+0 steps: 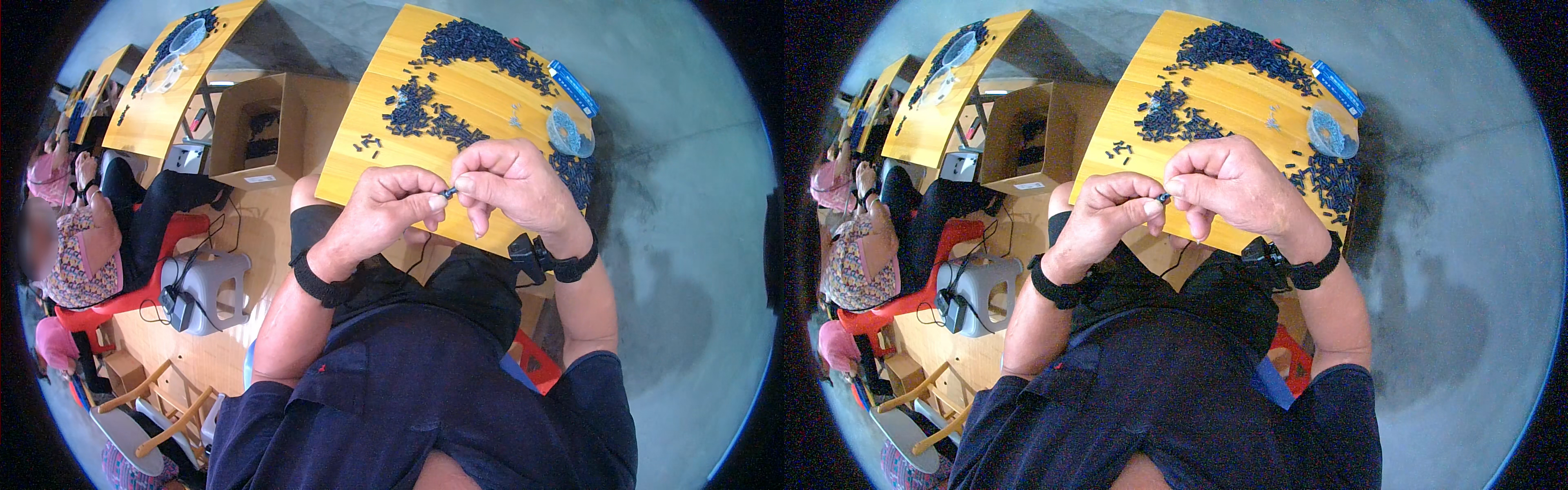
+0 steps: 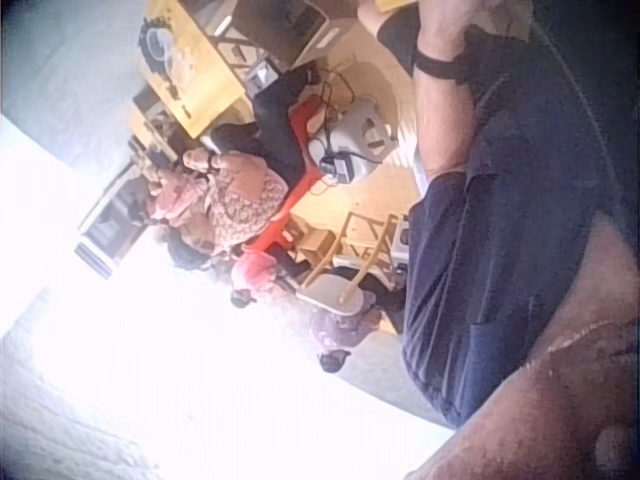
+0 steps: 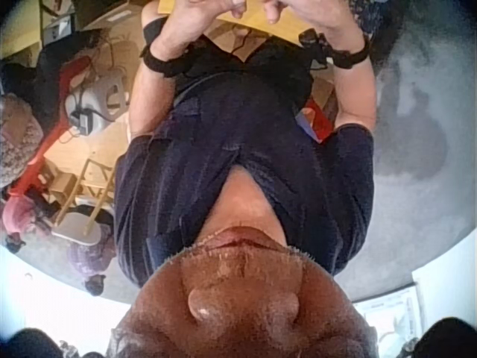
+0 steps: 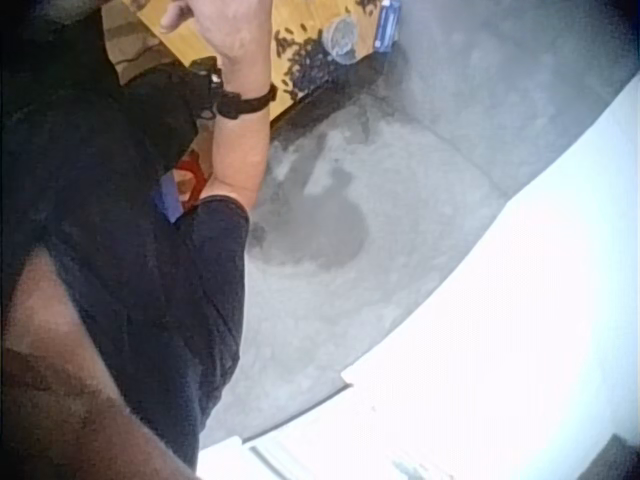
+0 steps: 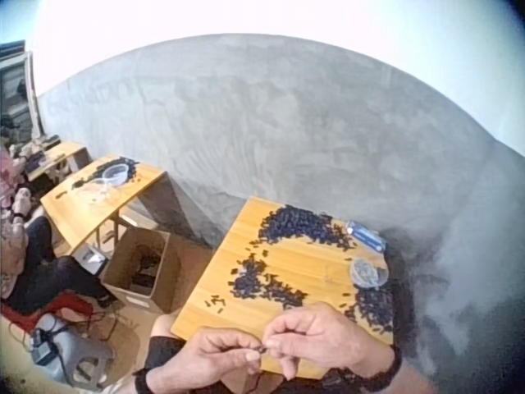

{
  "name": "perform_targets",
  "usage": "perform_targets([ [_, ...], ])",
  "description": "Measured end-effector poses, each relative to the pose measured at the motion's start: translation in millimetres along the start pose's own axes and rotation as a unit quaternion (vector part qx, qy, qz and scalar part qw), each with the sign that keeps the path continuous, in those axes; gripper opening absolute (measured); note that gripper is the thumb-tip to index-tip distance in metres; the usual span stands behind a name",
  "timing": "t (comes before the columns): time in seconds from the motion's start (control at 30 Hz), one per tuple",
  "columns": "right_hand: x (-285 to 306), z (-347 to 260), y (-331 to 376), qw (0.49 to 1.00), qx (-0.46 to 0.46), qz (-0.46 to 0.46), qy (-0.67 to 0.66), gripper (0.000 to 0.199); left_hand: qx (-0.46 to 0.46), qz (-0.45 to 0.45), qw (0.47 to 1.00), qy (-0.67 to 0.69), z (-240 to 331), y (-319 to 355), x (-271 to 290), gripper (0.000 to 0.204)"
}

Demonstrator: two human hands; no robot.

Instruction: The person is assembling small black plastic components by inserting small pins into them at a workstation.

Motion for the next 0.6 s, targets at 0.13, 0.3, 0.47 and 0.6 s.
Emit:
perform_targets([
  [0.13,0.5,-3.3,0.5,1.0,-0.005,-0.005,0.009,0.013,0.007,-0.015,1.0,0.005,0.0,0.1,-1.1,0.012],
  [0.3,0.4,-1.2,-5.2,0.999,0.01,0.026,-0.029,0.013,-0.008,0.004,0.999,0.04,-0.8,-4.2,2.3,0.014],
  [0.47,3.5,8.0,-8.8,0.997,0.016,0.056,-0.042,0.012,-0.015,0.034,0.999,0.027,-2.8,-4.5,4.8,0.015],
  [0.6,6.4,11.4,-11.4,0.996,0.026,0.078,-0.038,0.012,-0.028,0.072,0.995,0.058,-4.6,-6.3,10.1,0.015],
])
Point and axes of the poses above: each hand's wrist, its own y-axis away from the middle knuckle, its own x-axis out of the back of the hand, z = x × y, the point moved 7 cm from there along -y, towards the middle knuckle, and after that the axes turned 10 degrees about -y, right-handed, at the moved point
